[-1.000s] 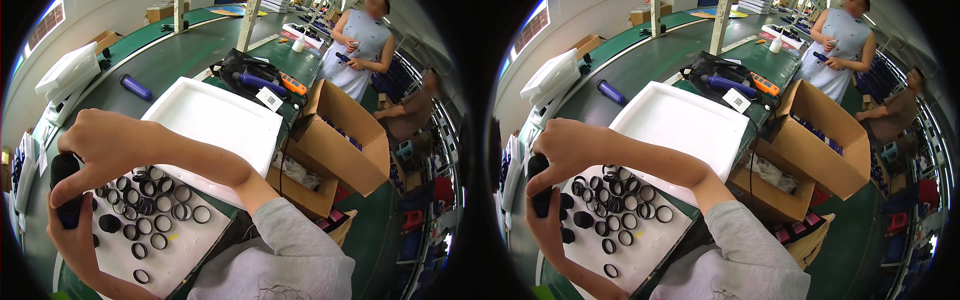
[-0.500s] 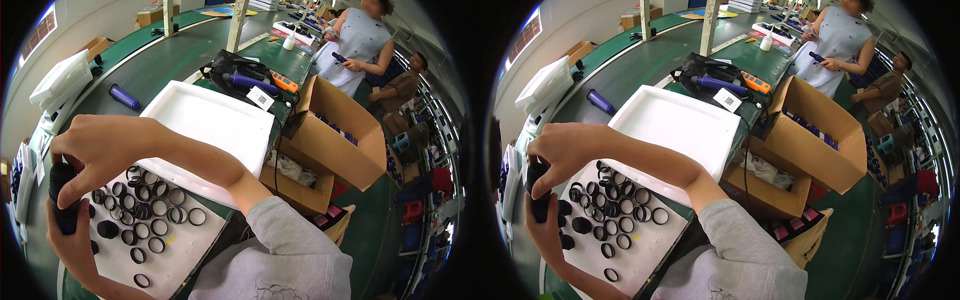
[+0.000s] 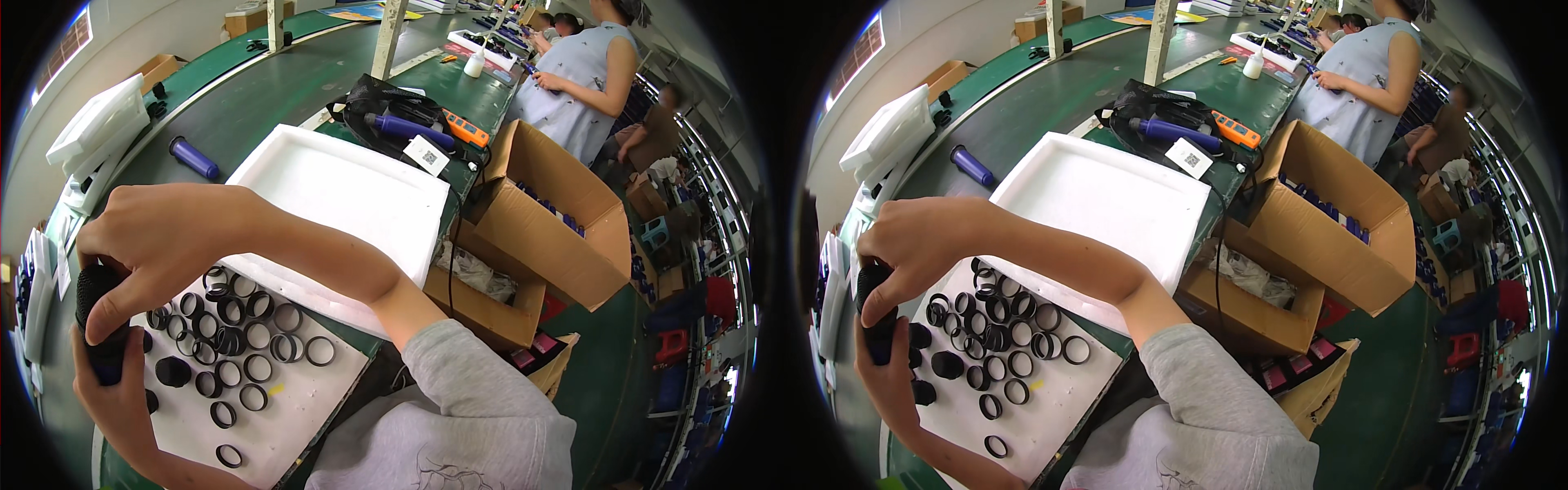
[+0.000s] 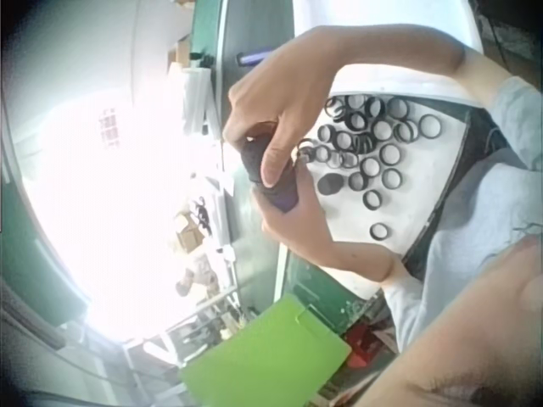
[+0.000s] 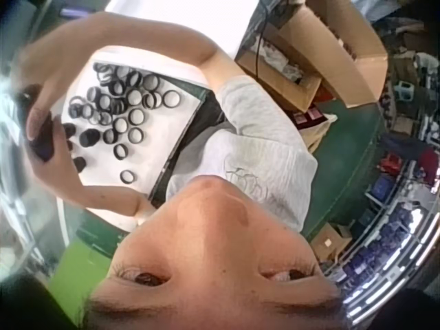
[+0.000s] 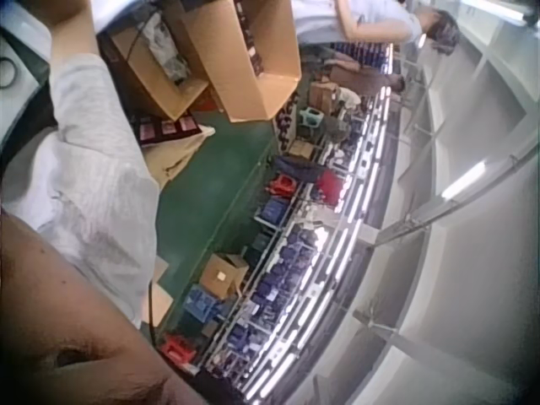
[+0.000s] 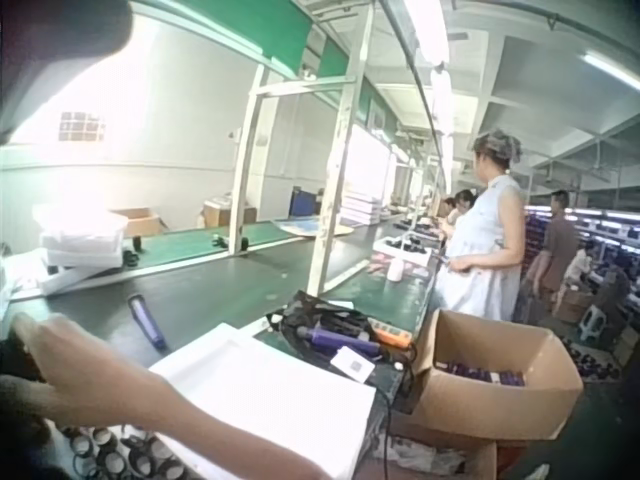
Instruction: The person assembles a blue cylindrical device by screwing a black mesh head onto the body. They handle the components by hand, tightening the head and occasionally unscrewing it to adjust the fit. The person repeats this process with multiple units, placing the finished items on the table.
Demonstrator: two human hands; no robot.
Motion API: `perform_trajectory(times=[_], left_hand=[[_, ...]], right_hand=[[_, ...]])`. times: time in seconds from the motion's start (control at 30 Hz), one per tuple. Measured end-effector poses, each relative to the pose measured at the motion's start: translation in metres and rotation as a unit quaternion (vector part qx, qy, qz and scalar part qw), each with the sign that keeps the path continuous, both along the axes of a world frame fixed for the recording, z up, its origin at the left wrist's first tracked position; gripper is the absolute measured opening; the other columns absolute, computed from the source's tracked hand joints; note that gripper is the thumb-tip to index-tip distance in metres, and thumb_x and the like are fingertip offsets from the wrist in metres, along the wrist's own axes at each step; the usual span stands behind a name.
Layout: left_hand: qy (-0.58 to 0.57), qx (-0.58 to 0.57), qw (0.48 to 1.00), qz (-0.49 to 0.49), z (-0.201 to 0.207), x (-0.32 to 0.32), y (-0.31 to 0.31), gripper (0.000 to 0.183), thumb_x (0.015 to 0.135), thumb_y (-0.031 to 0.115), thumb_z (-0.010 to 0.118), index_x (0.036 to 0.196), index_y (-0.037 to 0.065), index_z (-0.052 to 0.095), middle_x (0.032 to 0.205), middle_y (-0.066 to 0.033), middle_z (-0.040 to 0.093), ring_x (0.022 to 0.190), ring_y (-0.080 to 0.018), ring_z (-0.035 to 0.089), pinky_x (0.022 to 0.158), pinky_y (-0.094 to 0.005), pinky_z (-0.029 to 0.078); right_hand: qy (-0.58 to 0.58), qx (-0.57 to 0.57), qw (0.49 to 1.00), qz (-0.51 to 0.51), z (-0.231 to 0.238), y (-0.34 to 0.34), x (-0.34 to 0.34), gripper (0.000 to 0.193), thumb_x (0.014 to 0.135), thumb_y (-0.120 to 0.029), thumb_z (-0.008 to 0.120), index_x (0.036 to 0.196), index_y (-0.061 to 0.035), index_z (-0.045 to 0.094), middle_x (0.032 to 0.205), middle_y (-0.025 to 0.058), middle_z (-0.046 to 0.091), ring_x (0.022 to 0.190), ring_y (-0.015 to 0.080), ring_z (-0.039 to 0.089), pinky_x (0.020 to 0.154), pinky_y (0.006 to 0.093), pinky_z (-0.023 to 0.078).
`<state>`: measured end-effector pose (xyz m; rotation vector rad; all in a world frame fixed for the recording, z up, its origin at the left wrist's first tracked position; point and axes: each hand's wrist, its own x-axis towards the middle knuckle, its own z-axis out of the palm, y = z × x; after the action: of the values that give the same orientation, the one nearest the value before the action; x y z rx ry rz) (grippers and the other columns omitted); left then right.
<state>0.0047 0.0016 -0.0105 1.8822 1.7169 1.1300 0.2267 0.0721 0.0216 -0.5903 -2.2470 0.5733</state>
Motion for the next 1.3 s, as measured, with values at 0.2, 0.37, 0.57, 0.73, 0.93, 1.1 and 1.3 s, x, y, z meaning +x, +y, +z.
perform_trajectory(times=[0.2, 0.37, 0.57, 0.73, 0.93, 1.1, 1.3], left_hand=[[-0.026, 0.019, 0.999, 0.010, -0.006, -0.005, 0.001, 0.055, 0.089, 0.013, 0.079, 0.133, -0.010, 0.057, 0.087, -0.0061, 0.069, 0.074, -0.0097, 0.059, 0.066, -0.0249, 0.048], [0.006, 0.054, 0.998, 0.006, -0.014, -0.014, 0.006, 0.052, 0.092, 0.018, 0.076, 0.137, -0.001, 0.058, 0.083, -0.0007, 0.063, 0.065, -0.0058, 0.052, 0.053, -0.0233, 0.039], [-0.029, -0.003, 0.999, -0.024, 0.002, -0.010, -0.003, 0.046, 0.091, 0.014, 0.075, 0.132, 0.000, 0.060, 0.083, 0.0001, 0.062, 0.065, -0.0046, 0.051, 0.054, -0.0218, 0.039], [-0.047, 0.001, 0.999, -0.018, 0.001, -0.008, -0.006, 0.043, 0.089, 0.012, 0.075, 0.127, -0.002, 0.061, 0.085, -0.0008, 0.064, 0.068, -0.0052, 0.052, 0.057, -0.0215, 0.041], [-0.009, 0.011, 1.000, -0.006, -0.002, -0.009, 0.000, 0.046, 0.091, 0.015, 0.076, 0.131, -0.001, 0.060, 0.084, -0.0013, 0.064, 0.067, -0.0064, 0.052, 0.059, -0.0237, 0.042], [0.002, 0.004, 1.000, 0.008, 0.002, -0.002, -0.003, 0.044, 0.090, 0.014, 0.077, 0.126, -0.006, 0.060, 0.088, -0.0061, 0.070, 0.075, -0.0095, 0.059, 0.070, -0.0266, 0.050], [0.004, 0.009, 1.000, 0.000, 0.002, 0.000, -0.003, 0.045, 0.090, 0.014, 0.077, 0.126, -0.007, 0.059, 0.087, -0.0060, 0.070, 0.075, -0.0086, 0.058, 0.068, -0.0262, 0.049]], right_hand=[[0.002, -0.013, 1.000, 0.000, 0.003, -0.006, 0.000, 0.061, 0.083, -0.052, 0.078, 0.098, 0.0066, 0.071, 0.074, 0.0198, 0.071, 0.071, 0.0337, 0.072, 0.066, 0.0406, 0.056], [-0.003, -0.008, 0.999, 0.031, 0.006, -0.007, 0.000, 0.047, 0.087, -0.036, 0.078, 0.110, 0.0042, 0.069, 0.087, 0.0207, 0.072, 0.082, 0.0360, 0.071, 0.074, 0.0421, 0.055], [0.040, 0.054, 0.995, 0.075, 0.000, -0.003, 0.001, 0.042, 0.086, -0.025, 0.079, 0.115, 0.0026, 0.067, 0.093, 0.0200, 0.071, 0.087, 0.0364, 0.070, 0.077, 0.0417, 0.055], [0.062, 0.047, 0.992, 0.102, 0.001, -0.002, 0.003, 0.042, 0.085, -0.021, 0.080, 0.117, 0.0022, 0.067, 0.093, 0.0200, 0.071, 0.088, 0.0357, 0.070, 0.078, 0.0422, 0.054], [0.034, 0.034, 0.996, 0.072, -0.001, -0.002, -0.003, 0.043, 0.086, -0.023, 0.080, 0.117, 0.0038, 0.067, 0.092, 0.0203, 0.070, 0.089, 0.0360, 0.069, 0.080, 0.0425, 0.053], [0.020, 0.027, 0.997, 0.067, -0.001, -0.002, -0.003, 0.042, 0.085, -0.023, 0.080, 0.115, 0.0047, 0.067, 0.090, 0.0206, 0.070, 0.090, 0.0367, 0.069, 0.080, 0.0434, 0.053], [0.024, 0.032, 0.997, 0.071, -0.003, -0.001, -0.002, 0.039, 0.086, -0.018, 0.079, 0.115, 0.0044, 0.067, 0.087, 0.0198, 0.070, 0.091, 0.0365, 0.069, 0.081, 0.0438, 0.053]])
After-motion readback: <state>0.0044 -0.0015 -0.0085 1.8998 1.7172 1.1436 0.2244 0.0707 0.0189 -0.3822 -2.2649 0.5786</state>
